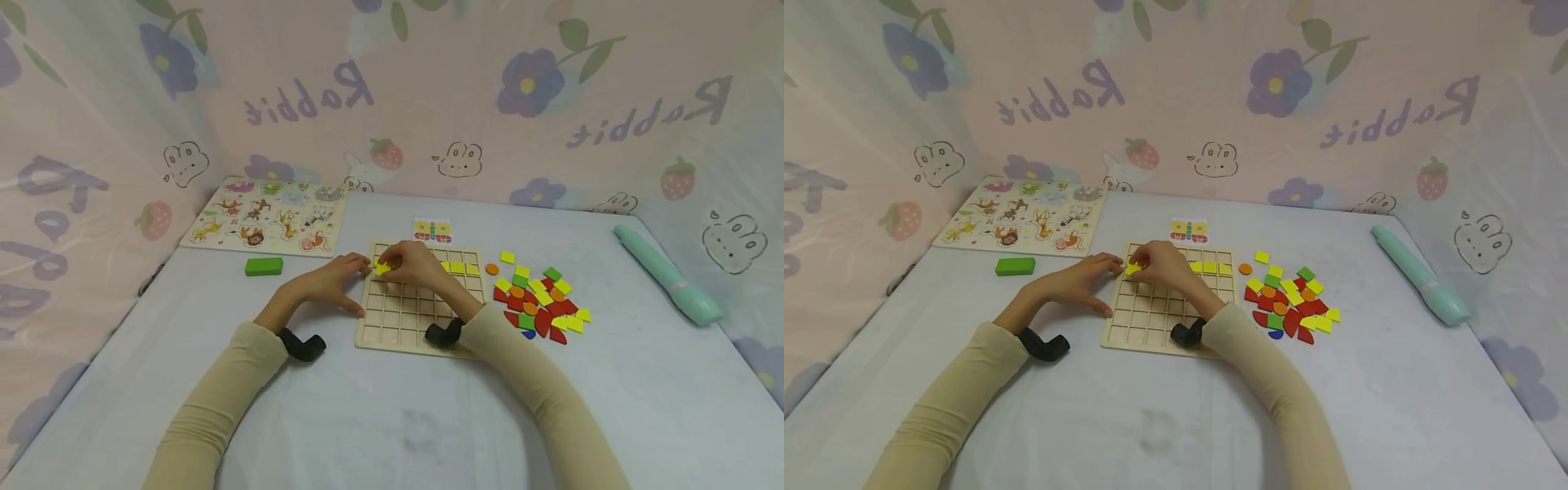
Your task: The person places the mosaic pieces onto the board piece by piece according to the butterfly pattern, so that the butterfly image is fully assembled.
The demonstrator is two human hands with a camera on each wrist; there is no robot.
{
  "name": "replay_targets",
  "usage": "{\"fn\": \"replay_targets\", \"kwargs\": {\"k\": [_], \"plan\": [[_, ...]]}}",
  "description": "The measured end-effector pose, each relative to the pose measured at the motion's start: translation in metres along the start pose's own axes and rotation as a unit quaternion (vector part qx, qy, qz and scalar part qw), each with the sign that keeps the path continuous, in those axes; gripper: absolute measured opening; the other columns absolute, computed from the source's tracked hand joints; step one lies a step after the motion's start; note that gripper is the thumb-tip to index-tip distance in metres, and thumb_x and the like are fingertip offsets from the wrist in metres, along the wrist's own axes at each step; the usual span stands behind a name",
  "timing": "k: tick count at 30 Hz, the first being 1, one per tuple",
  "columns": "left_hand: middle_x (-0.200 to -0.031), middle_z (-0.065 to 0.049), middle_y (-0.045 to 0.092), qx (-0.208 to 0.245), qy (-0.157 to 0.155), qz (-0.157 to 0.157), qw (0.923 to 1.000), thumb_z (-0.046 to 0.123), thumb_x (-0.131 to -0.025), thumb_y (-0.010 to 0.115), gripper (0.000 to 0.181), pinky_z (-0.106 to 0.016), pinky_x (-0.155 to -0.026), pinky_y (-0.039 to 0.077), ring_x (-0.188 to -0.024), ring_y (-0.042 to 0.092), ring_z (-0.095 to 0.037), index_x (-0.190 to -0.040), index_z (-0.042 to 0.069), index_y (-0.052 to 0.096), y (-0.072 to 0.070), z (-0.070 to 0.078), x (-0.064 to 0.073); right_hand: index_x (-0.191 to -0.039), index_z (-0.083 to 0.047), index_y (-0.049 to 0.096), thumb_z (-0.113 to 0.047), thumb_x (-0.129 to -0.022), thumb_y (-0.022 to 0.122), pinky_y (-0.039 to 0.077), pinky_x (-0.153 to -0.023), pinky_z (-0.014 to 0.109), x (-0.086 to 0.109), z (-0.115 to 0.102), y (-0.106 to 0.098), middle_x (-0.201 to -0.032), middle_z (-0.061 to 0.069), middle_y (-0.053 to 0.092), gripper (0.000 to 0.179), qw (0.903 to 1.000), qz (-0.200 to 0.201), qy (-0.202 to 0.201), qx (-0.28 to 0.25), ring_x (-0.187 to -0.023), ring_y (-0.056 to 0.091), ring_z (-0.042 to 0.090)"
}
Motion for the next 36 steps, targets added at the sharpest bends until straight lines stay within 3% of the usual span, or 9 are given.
{"fn": "replay_targets", "kwargs": {"k": [7, 13, 36], "plan": [[-0.142, -0.014, 0.035, 0.002, -0.006, -0.001, 1.0, 0.039, -0.068, 0.082, 0.076, -0.046, -0.11, 0.025, -0.133, 0.029, -0.032, -0.127, 0.004, 0.048, -0.001, 0.001, -0.001, -0.099, -0.006, 0.071, -0.015, -0.077, 0.075, 0.05, -0.073, 0.028, -0.006, 0.001, 0.008, -0.092, 0.004, 0.067, 0.024, 0.9984, 0.006, -0.019, 0.053, -0.082, 0.058, 0.016], [-0.142, -0.013, 0.035, 0.0, -0.01, 0.0, 0.9999, 0.041, -0.068, 0.081, 0.076, -0.046, -0.11, 0.026, -0.133, 0.029, -0.032, -0.127, 0.005, 0.048, -0.002, 0.001, 0.0, -0.097, -0.006, 0.072, -0.016, -0.08, 0.074, 0.05, -0.073, 0.028, -0.008, 0.001, 0.009, -0.093, 0.004, 0.069, 0.021, 0.9976, 0.01, -0.041, 0.054, -0.083, 0.059, 0.017], [-0.143, -0.013, 0.035, 0.002, -0.018, 0.0, 0.9998, 0.039, -0.069, 0.081, 0.075, -0.047, -0.11, 0.025, -0.135, 0.028, -0.032, -0.127, 0.006, 0.048, 0.0, 0.001, 0.0, -0.098, -0.006, 0.07, -0.018, -0.081, 0.073, 0.049, -0.073, 0.027, -0.007, 0.0, 0.012, -0.089, 0.003, 0.066, 0.021, 0.9973, 0.008, -0.025, 0.068, -0.079, 0.058, 0.014]]}}
Point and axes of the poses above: each hand's wrist, its own x-axis away from the middle knuckle, its own y-axis out of the palm, z = x × y, the point moved 3 cm from there along -x, towards the middle knuckle
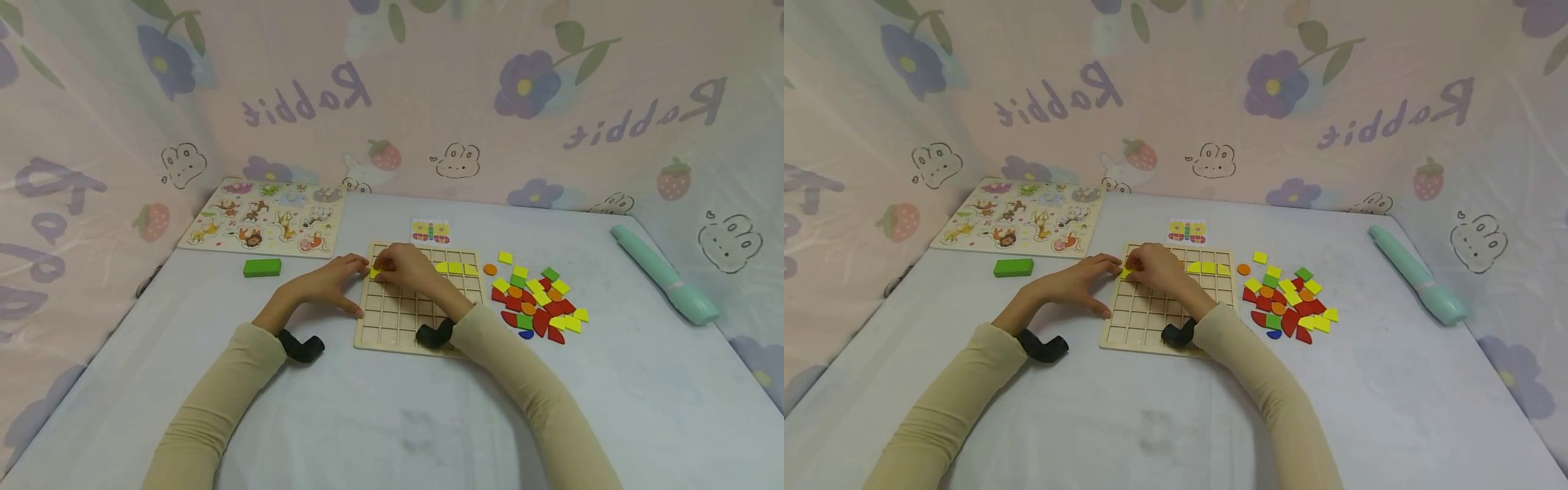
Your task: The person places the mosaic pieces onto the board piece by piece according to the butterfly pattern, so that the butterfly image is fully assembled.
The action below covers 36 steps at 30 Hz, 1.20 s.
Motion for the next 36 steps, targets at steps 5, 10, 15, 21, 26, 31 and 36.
{"fn": "replay_targets", "kwargs": {"k": [5, 10, 15, 21, 26, 31, 36], "plan": [[-0.143, -0.013, 0.035, -0.003, -0.004, -0.002, 1.0, 0.04, -0.069, 0.081, 0.075, -0.048, -0.11, 0.025, -0.135, 0.028, -0.032, -0.127, 0.006, 0.048, 0.0, 0.0, 0.001, -0.097, -0.004, 0.07, -0.017, -0.081, 0.074, 0.049, -0.071, 0.027, 0.001, -0.001, 0.0, -0.088, 0.004, 0.065, 0.021, 0.9999, 0.005, -0.01, 0.003, -0.077, 0.057, 0.015], [-0.143, -0.013, 0.035, -0.001, 0.002, -0.002, 1.0, 0.04, -0.069, 0.081, 0.075, -0.048, -0.11, 0.025, -0.134, 0.028, -0.032, -0.126, 0.006, 0.048, 0.0, 0.001, 0.001, -0.1, -0.003, 0.069, -0.016, -0.082, 0.072, 0.049, -0.074, 0.029, 0.006, 0.0, -0.008, -0.09, 0.006, 0.066, 0.022, 0.9997, 0.008, -0.021, -0.002, -0.081, 0.058, 0.017], [-0.143, -0.013, 0.034, -0.002, 0.008, -0.001, 1.0, 0.039, -0.068, 0.082, 0.074, -0.047, -0.11, 0.025, -0.134, 0.029, -0.031, -0.126, 0.007, 0.048, 0.0, 0.002, 0.0, -0.098, -0.003, 0.069, -0.011, -0.083, 0.07, 0.049, -0.073, 0.033, 0.02, 0.019, -0.036, -0.091, 0.008, 0.065, 0.017, 0.9981, 0.049, -0.037, 0.001, -0.082, 0.058, 0.019], [-0.144, -0.012, 0.033, -0.012, 0.001, -0.003, 0.9999, 0.04, -0.068, 0.081, 0.076, -0.047, -0.111, 0.025, -0.135, 0.028, -0.031, -0.127, 0.007, 0.046, 0.001, 0.0, 0.0, -0.094, -0.002, 0.068, -0.007, -0.083, 0.069, 0.05, -0.065, 0.032, 0.057, 0.069, -0.073, -0.088, 0.008, 0.064, 0.013, 0.9974, 0.07, -0.01, -0.015, -0.076, 0.057, 0.02], [-0.144, -0.011, 0.034, -0.016, -0.003, -0.002, 0.9999, 0.04, -0.068, 0.081, 0.075, -0.046, -0.111, 0.025, -0.135, 0.028, -0.03, -0.127, 0.007, 0.046, 0.001, 0.0, 0.0, -0.103, -0.001, 0.065, -0.006, -0.083, 0.067, 0.05, -0.071, 0.038, 0.09, 0.109, -0.09, -0.096, 0.014, 0.06, 0.02, 0.9954, 0.028, 0.092, -0.006, -0.084, 0.057, 0.026], [-0.144, -0.011, 0.034, -0.014, -0.004, -0.004, 0.9999, 0.039, -0.068, 0.082, 0.075, -0.046, -0.111, 0.025, -0.135, 0.028, -0.03, -0.126, 0.007, 0.047, 0.0, 0.003, 0.001, -0.107, -0.002, 0.063, -0.01, -0.084, 0.068, 0.049, -0.082, 0.045, 0.11, 0.132, -0.092, -0.1, 0.015, 0.06, 0.026, 0.9874, -0.019, 0.157, -0.005, -0.091, 0.056, 0.03], [-0.144, -0.011, 0.033, -0.012, -0.001, -0.003, 0.9999, 0.039, -0.068, 0.081, 0.075, -0.046, -0.111, 0.024, -0.135, 0.028, -0.03, -0.126, 0.007, 0.047, 0.0, 0.003, 0.001, -0.107, -0.002, 0.064, -0.013, -0.084, 0.069, 0.049, -0.083, 0.045, 0.116, 0.138, -0.09, -0.098, 0.012, 0.063, 0.026, 0.9872, -0.03, 0.156, -0.012, -0.09, 0.057, 0.028]]}}
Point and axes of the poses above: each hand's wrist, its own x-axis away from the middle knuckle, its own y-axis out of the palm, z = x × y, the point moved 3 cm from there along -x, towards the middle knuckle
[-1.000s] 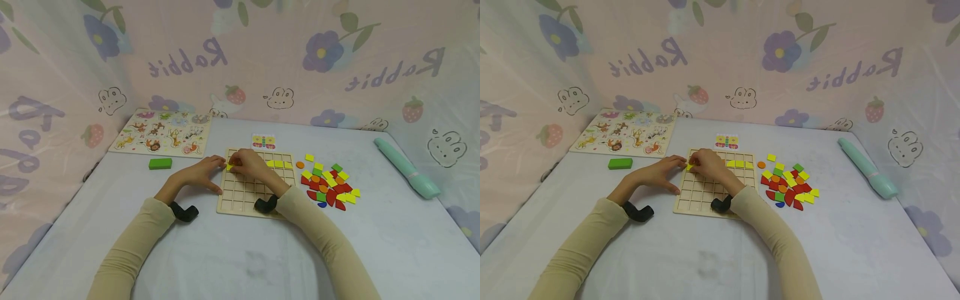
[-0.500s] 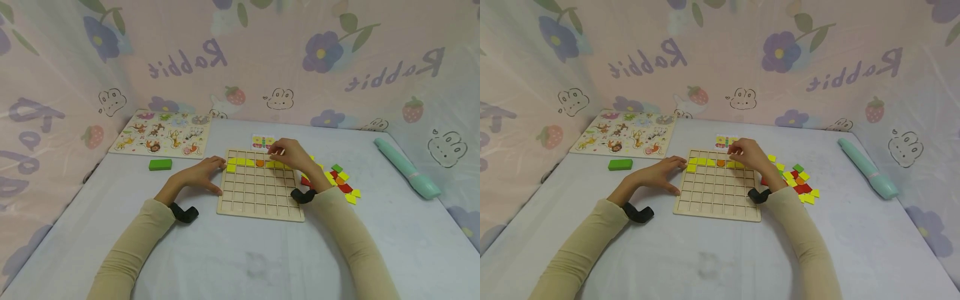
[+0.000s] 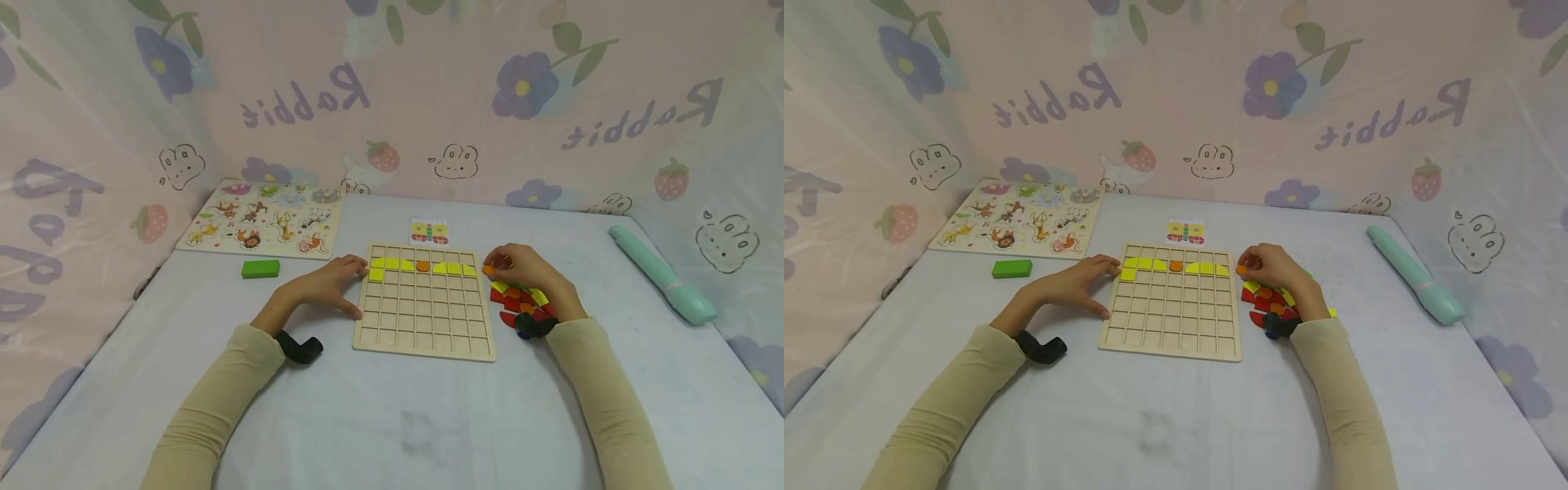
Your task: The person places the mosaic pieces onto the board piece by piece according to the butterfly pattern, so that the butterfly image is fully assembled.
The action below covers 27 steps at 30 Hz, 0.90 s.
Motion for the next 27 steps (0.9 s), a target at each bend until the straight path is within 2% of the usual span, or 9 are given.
{"fn": "replay_targets", "kwargs": {"k": [6, 11, 14, 18, 23, 27], "plan": [[-0.144, -0.011, 0.034, 0.001, -0.001, 0.002, 1.0, 0.039, -0.068, 0.082, 0.075, -0.047, -0.111, 0.025, -0.135, 0.028, -0.031, -0.126, 0.007, 0.047, 0.001, -0.001, 0.0, -0.105, -0.002, 0.065, -0.014, -0.084, 0.068, 0.05, -0.079, 0.041, -0.003, 0.0, -0.001, -0.095, 0.011, 0.064, 0.025, 0.9998, 0.001, 0.007, 0.018, -0.082, 0.055, 0.024], [-0.144, -0.011, 0.033, -0.003, -0.004, 0.002, 1.0, 0.039, -0.068, 0.082, 0.075, -0.046, -0.111, 0.024, -0.135, 0.027, -0.03, -0.126, 0.007, 0.047, 0.001, -0.001, 0.0, -0.101, -0.001, 0.066, -0.014, -0.082, 0.07, 0.049, -0.076, 0.038, -0.009, -0.011, -0.003, -0.091, 0.01, 0.064, 0.024, 0.9992, 0.029, -0.011, 0.026, -0.08, 0.056, 0.023], [-0.144, -0.01, 0.033, -0.003, -0.005, 0.002, 1.0, 0.039, -0.068, 0.082, 0.075, -0.046, -0.111, 0.024, -0.136, 0.027, -0.03, -0.126, 0.007, 0.047, 0.001, -0.001, 0.0, -0.101, -0.002, 0.066, -0.015, -0.082, 0.071, 0.049, -0.074, 0.036, -0.015, -0.03, -0.002, -0.089, 0.008, 0.064, 0.023, 0.9981, 0.042, -0.041, 0.014, -0.079, 0.057, 0.021], [-0.144, -0.01, 0.033, -0.002, -0.005, 0.002, 1.0, 0.039, -0.068, 0.082, 0.075, -0.046, -0.111, 0.024, -0.136, 0.027, -0.03, -0.126, 0.007, 0.047, 0.0, -0.001, 0.001, -0.1, -0.003, 0.066, -0.015, -0.082, 0.071, 0.052, -0.073, 0.035, -0.026, -0.067, 0.006, -0.088, 0.007, 0.065, 0.022, 0.9937, 0.048, -0.1, -0.013, -0.078, 0.059, 0.019], [-0.144, -0.011, 0.033, 0.007, -0.003, 0.001, 1.0, 0.039, -0.069, 0.081, 0.075, -0.047, -0.111, 0.024, -0.135, 0.026, -0.031, -0.127, 0.007, 0.047, -0.001, -0.001, 0.002, -0.098, -0.004, 0.066, -0.013, -0.082, 0.071, 0.054, -0.07, 0.031, -0.042, -0.112, 0.027, -0.089, 0.005, 0.066, 0.02, 0.9841, 0.032, -0.172, -0.028, -0.077, 0.062, 0.017], [-0.144, -0.012, 0.033, 0.013, -0.001, -0.002, 0.9999, 0.038, -0.07, 0.081, 0.074, -0.048, -0.11, 0.024, -0.135, 0.027, -0.031, -0.127, 0.006, 0.047, -0.001, 0.0, 0.001, -0.096, -0.004, 0.067, -0.013, -0.081, 0.072, 0.053, -0.07, 0.027, -0.052, -0.134, 0.046, -0.091, 0.004, 0.067, 0.018, 0.9809, 0.011, -0.193, -0.019, -0.078, 0.061, 0.015]]}}
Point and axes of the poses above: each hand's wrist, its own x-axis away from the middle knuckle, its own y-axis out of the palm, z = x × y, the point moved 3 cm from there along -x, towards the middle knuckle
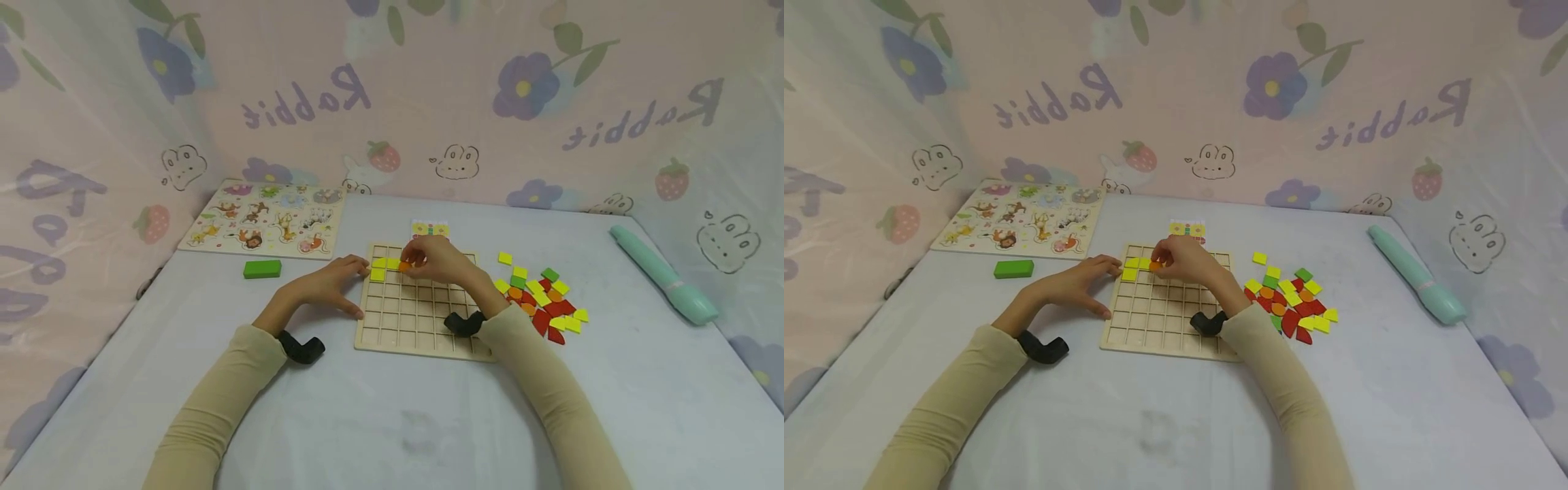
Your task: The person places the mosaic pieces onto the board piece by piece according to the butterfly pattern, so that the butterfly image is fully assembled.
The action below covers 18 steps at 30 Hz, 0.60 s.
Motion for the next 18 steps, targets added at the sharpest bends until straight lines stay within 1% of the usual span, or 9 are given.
{"fn": "replay_targets", "kwargs": {"k": [4, 8, 11, 18], "plan": [[-0.144, -0.012, 0.034, 0.0, -0.001, 0.0, 1.0, 0.038, -0.069, 0.081, 0.074, -0.048, -0.11, 0.025, -0.135, 0.027, -0.03, -0.127, 0.006, 0.047, 0.0, 0.0, -0.001, -0.097, -0.004, 0.068, -0.015, -0.082, 0.071, 0.052, -0.072, 0.026, -0.009, -0.005, 0.014, -0.092, 0.004, 0.067, 0.018, 0.9996, -0.026, 0.001, 0.006, -0.079, 0.06, 0.014], [-0.144, -0.012, 0.033, 0.001, 0.001, 0.0, 1.0, 0.039, -0.069, 0.081, 0.074, -0.048, -0.11, 0.024, -0.135, 0.027, -0.03, -0.127, 0.006, 0.047, 0.0, 0.0, -0.001, -0.097, -0.004, 0.068, -0.015, -0.082, 0.071, 0.051, -0.071, 0.026, -0.011, -0.004, 0.021, -0.091, 0.004, 0.067, 0.019, 0.9991, -0.04, 0.008, 0.007, -0.078, 0.059, 0.013], [-0.144, -0.012, 0.033, 0.0, 0.0, 0.0, 1.0, 0.039, -0.069, 0.081, 0.074, -0.047, -0.111, 0.024, -0.135, 0.027, -0.03, -0.127, 0.006, 0.047, 0.0, 0.0, -0.001, -0.097, -0.005, 0.068, -0.015, -0.083, 0.071, 0.05, -0.07, 0.025, -0.012, -0.002, 0.024, -0.09, 0.003, 0.066, 0.018, 0.9992, -0.039, 0.011, 0.005, -0.077, 0.058, 0.012], [-0.144, -0.012, 0.034, 0.001, 0.0, 0.0, 1.0, 0.038, -0.069, 0.081, 0.075, -0.047, -0.111, 0.024, -0.135, 0.027, -0.031, -0.127, 0.006, 0.047, 0.0, 0.001, 0.0, -0.095, -0.006, 0.069, -0.015, -0.083, 0.071, 0.051, -0.07, 0.024, -0.013, 0.003, 0.026, -0.089, 0.003, 0.067, 0.016, 0.9997, -0.025, -0.005, 0.003, -0.076, 0.06, 0.011]]}}
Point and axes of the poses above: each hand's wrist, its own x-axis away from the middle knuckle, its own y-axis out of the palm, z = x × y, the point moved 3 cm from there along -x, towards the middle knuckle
